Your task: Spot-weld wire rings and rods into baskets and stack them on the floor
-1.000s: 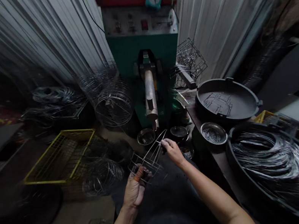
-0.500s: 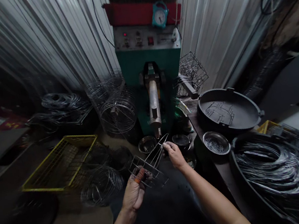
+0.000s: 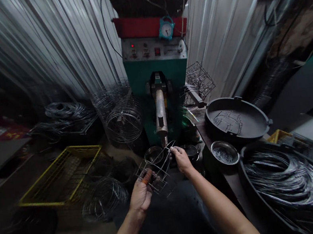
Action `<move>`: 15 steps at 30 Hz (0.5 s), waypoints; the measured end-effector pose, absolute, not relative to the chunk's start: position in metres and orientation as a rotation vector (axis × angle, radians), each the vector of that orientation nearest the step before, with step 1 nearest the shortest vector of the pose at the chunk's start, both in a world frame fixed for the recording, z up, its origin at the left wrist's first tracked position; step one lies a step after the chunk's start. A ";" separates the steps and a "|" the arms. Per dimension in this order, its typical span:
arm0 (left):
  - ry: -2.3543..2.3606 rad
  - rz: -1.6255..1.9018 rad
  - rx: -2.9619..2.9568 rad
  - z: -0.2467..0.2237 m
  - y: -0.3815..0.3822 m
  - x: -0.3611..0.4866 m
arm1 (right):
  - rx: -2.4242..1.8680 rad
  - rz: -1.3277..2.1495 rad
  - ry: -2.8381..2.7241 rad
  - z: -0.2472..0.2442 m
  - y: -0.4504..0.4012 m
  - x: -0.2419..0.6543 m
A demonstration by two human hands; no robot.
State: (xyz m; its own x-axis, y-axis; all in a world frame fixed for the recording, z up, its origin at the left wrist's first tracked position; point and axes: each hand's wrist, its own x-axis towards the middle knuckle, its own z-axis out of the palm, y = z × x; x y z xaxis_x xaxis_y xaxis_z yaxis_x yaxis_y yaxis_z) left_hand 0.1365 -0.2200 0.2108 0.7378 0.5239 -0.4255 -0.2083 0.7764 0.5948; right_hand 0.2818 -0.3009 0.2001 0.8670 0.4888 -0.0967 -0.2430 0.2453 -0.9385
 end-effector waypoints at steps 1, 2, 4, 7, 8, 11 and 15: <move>0.621 0.426 0.542 0.210 -0.221 0.136 | -1.228 0.509 -0.234 0.200 -0.301 0.281; 0.622 0.428 0.536 0.209 -0.221 0.136 | -1.230 0.512 -0.234 0.200 -0.301 0.281; 0.619 0.435 0.524 0.208 -0.221 0.135 | -1.235 0.516 -0.229 0.199 -0.299 0.282; 0.616 0.444 0.517 0.208 -0.219 0.137 | -1.247 0.521 -0.218 0.198 -0.297 0.283; 0.619 0.446 0.517 0.208 -0.219 0.138 | -1.249 0.522 -0.217 0.198 -0.296 0.284; 0.627 0.446 0.523 0.211 -0.218 0.140 | -1.244 0.514 -0.222 0.199 -0.294 0.285; 0.629 0.440 0.514 0.214 -0.218 0.142 | -1.275 0.548 -0.233 0.201 -0.293 0.288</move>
State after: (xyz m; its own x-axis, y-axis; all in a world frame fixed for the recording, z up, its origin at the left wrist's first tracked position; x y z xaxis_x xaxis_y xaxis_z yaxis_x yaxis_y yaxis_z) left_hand 0.1417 -0.2182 0.2139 0.7257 0.5304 -0.4383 -0.2296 0.7871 0.5725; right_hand 0.2876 -0.2930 0.2013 0.8503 0.5096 -0.1317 -0.2582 0.1856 -0.9481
